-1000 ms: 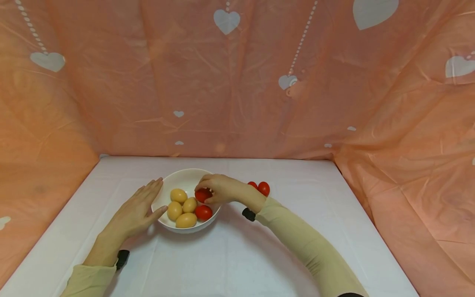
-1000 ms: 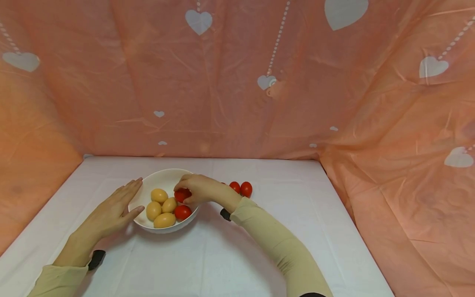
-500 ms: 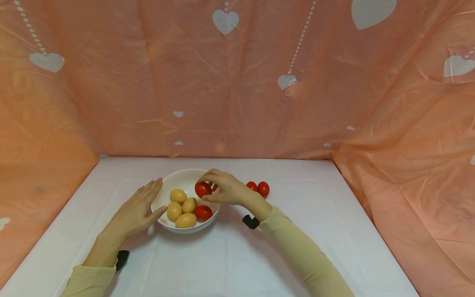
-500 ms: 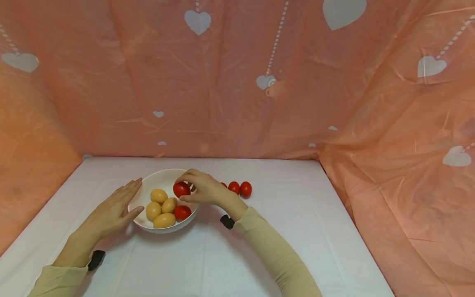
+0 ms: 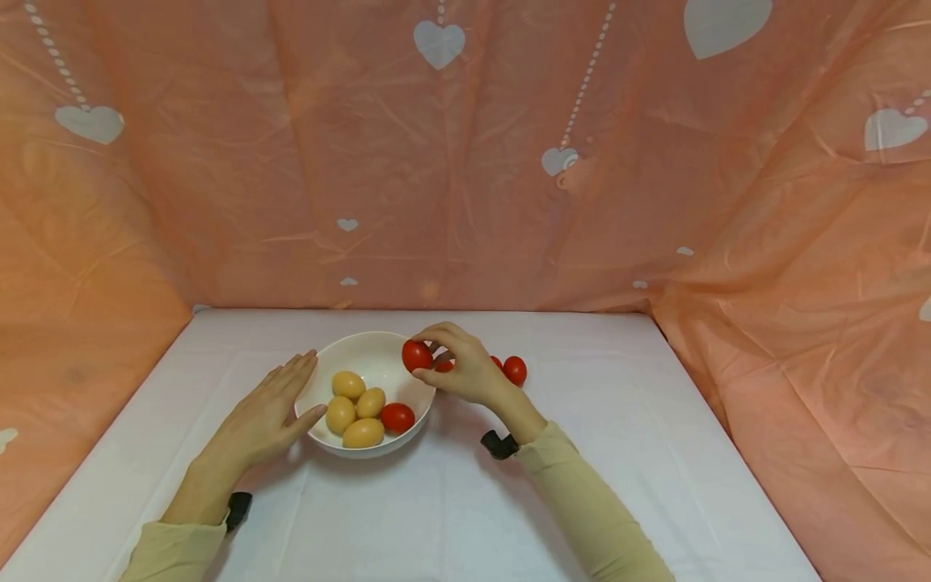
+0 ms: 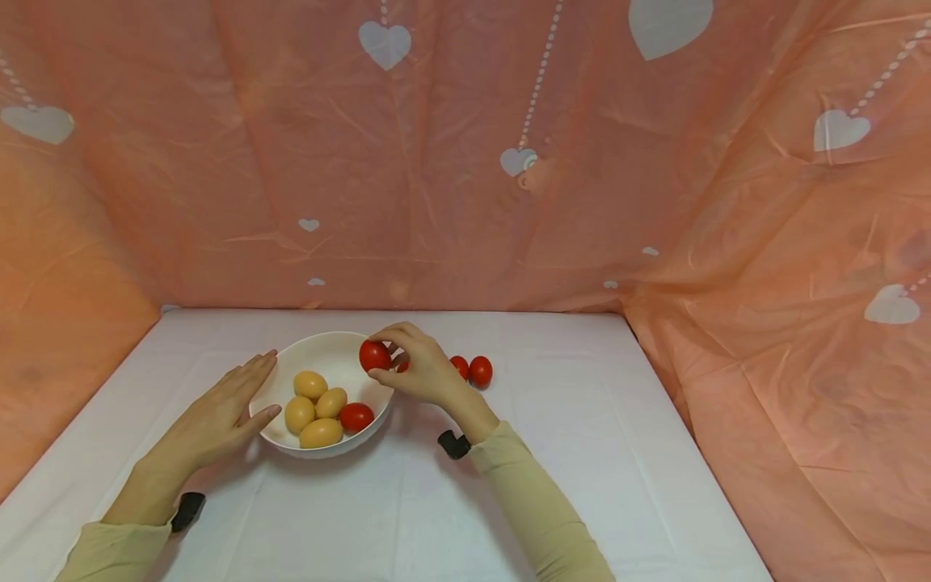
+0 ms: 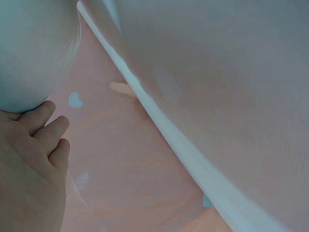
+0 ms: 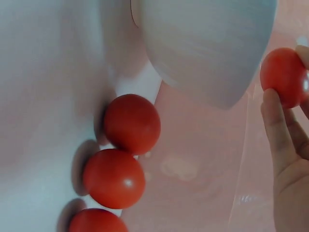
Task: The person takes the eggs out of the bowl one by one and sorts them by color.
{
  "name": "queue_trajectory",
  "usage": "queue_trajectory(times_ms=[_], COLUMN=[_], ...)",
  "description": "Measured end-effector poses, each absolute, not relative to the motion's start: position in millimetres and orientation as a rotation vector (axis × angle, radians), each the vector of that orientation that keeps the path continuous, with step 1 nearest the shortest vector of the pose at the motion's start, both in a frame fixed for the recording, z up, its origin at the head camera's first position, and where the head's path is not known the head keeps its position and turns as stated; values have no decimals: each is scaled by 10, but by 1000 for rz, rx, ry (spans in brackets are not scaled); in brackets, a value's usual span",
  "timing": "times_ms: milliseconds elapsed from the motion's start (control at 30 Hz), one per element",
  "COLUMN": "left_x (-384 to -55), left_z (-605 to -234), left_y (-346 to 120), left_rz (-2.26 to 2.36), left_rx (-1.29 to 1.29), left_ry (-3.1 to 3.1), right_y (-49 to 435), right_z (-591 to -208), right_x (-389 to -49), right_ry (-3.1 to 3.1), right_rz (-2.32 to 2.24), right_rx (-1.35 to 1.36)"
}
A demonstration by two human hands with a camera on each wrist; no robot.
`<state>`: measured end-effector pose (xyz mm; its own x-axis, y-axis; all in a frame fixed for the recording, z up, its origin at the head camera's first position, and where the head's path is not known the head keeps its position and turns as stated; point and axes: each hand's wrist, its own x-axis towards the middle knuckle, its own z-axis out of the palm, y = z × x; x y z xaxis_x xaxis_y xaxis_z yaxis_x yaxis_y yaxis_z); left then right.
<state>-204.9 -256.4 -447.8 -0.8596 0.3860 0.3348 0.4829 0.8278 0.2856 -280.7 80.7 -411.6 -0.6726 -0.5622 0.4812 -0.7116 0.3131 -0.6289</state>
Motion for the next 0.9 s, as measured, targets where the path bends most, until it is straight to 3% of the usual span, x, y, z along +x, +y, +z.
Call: queue_trajectory(times_ms=[900], left_x=[-2048], left_z=[-4474], left_y=[-2569], left_rz=[-527], left_rx=[-663], left_ry=[-2752], right_y=[1517], right_z=[-4378], right_x=[-2818], right_ry=[-2264], right_rz=[1426], right_rx=[771])
